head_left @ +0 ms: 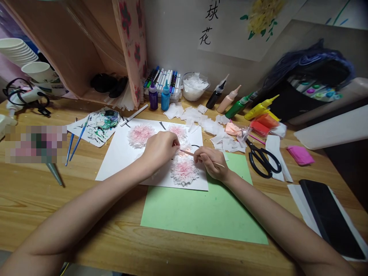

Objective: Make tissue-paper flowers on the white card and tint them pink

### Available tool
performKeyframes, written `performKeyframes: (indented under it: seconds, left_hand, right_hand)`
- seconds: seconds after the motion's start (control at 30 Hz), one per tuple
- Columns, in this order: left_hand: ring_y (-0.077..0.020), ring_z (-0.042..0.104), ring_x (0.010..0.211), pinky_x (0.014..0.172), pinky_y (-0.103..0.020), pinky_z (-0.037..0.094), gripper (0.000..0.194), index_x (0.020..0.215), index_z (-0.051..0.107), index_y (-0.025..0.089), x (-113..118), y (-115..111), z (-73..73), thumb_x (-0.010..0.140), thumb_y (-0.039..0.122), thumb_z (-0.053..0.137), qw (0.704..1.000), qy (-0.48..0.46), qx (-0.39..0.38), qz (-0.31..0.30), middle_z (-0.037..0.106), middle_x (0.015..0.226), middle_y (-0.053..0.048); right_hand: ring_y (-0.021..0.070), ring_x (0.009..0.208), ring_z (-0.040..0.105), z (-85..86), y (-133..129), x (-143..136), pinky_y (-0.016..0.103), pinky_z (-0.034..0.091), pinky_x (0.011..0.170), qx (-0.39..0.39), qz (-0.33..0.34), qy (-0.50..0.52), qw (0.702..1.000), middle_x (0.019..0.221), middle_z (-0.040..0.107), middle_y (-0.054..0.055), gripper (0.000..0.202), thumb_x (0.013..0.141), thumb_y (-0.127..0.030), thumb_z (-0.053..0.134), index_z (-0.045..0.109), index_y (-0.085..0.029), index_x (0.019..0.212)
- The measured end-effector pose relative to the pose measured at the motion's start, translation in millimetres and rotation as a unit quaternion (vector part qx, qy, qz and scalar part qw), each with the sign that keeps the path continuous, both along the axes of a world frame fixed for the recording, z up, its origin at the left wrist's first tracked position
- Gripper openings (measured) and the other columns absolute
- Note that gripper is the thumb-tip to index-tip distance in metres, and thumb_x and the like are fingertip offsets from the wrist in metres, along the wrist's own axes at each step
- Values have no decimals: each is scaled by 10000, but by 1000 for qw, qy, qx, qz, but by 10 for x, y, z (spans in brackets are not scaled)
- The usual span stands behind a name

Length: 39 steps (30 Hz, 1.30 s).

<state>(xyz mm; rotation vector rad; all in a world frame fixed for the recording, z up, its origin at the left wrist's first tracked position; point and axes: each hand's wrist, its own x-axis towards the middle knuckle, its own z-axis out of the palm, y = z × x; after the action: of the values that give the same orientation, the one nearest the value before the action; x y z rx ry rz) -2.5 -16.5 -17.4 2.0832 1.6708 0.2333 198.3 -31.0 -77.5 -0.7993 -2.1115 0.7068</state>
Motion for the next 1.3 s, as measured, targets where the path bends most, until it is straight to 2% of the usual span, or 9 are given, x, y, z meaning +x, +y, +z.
performKeyframes:
  seconds: [0.13,0.2,0.33,0.4,0.53,0.73,1.0,1.1,1.3]
  left_hand:
    - [-214,625,797,640,-289,428,160,819,712,183,-27,4,71,789,231,563,1000,29,-5,5,719,872,-66]
    - [-231,630,806,630,-298,424,157,809,713,178,-46,13,90,783,208,561,998,63,-10,7,720,870,-73]
    - [-249,641,778,612,-305,420,133,761,718,171,-58,26,56,751,168,586,992,121,-20,-1,719,817,-83]
    - [-247,643,764,609,-303,420,119,746,718,167,-46,24,19,734,156,600,992,126,-17,-8,717,794,-86]
    - [-245,644,753,603,-302,420,108,731,718,165,-24,26,-29,717,147,611,993,122,-9,-8,717,779,-87]
    - [-240,642,747,603,-299,423,93,722,719,164,-31,42,-32,711,154,626,993,115,-16,-3,715,773,-89]
    - [-229,638,769,643,-295,439,89,737,714,159,-32,40,-30,721,169,628,993,114,-22,0,710,781,-90]
    - [-227,639,768,655,-296,444,95,743,717,161,-32,38,-33,720,160,625,993,112,-21,-1,707,773,-88]
    - [-241,645,771,640,-305,440,99,745,720,156,-23,31,-12,720,146,624,993,115,-23,0,715,786,-97]
  right_hand:
    - [129,556,538,17,10,-55,274,431,570,-28,-11,9,1000,600,561,11,442,976,-408,310,567,-205,679]
    - [120,522,538,41,24,-121,266,425,536,-87,-43,35,995,574,565,6,453,970,-435,333,558,-202,653]
    - [104,405,514,95,60,-261,235,378,407,-255,-136,148,946,469,545,-20,438,936,-503,393,529,-205,644]
    - [101,376,502,100,63,-283,227,353,370,-286,-143,185,929,447,548,-21,443,921,-523,411,527,-205,635]
    - [96,398,488,46,16,-211,236,354,383,-213,-120,197,949,492,589,-3,464,952,-474,373,552,-204,620]
    - [86,449,480,-26,-16,-135,248,381,450,-86,-84,126,985,545,580,0,469,984,-365,332,568,-192,618]
    - [90,464,509,-16,-7,-196,251,400,459,-63,-82,90,991,560,587,9,478,982,-378,330,573,-192,615]
    - [96,416,509,15,5,-251,242,385,401,-149,-124,141,971,499,583,5,495,959,-472,345,554,-199,603]
    - [104,287,474,120,220,-366,207,337,272,-358,-218,223,880,377,547,-5,508,878,-609,409,484,-203,583]
